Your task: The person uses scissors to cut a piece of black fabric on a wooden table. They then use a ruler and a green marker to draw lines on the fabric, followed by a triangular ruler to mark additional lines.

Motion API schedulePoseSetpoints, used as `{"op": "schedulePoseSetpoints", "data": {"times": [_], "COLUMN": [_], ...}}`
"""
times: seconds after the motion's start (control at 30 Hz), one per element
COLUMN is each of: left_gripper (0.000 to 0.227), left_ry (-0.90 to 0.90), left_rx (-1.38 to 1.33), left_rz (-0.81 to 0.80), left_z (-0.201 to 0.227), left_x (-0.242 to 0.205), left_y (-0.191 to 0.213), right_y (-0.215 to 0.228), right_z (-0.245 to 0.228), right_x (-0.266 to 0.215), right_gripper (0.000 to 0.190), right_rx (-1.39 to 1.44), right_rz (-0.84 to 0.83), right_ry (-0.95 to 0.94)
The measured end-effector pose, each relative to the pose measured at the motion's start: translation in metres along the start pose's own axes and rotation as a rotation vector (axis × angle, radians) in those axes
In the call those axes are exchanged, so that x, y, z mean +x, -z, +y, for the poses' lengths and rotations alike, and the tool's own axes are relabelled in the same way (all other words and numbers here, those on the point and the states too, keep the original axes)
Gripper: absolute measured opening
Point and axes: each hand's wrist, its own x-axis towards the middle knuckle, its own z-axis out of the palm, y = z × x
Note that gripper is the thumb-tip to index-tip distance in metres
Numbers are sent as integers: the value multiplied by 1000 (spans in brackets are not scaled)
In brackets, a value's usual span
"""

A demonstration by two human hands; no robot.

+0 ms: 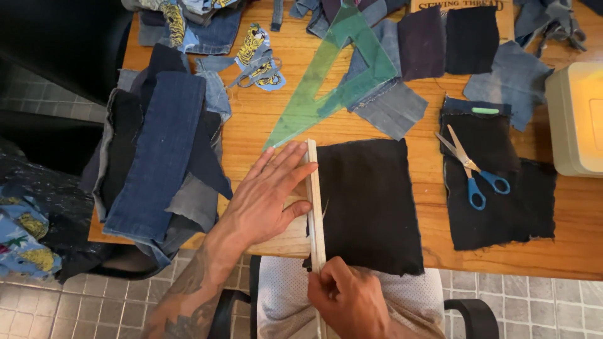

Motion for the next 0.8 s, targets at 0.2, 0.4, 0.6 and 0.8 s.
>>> {"op": "schedulePoseSetpoints", "data": {"times": [0.2,0.4,0.6,0.8], "left_gripper": [71,101,91,74], "left_ry": [7,100,146,84], "left_rx": [-30,30,49,-52], "left_rz": [9,142,68,56], "left_z": [20,65,66,46], "left_x": [10,12,14,14], "left_y": [-3,-31,-35,-12], "right_y": [18,58,55,33], "right_z": [12,38,47,32], "right_x": [-11,-9,-6,-10], "right_gripper": [38,30,43,45], "right_rx": [82,-39,-36,63], "right_rz": [112,-122,43,-50], "right_ry": [81,-487,-183,-250]}}
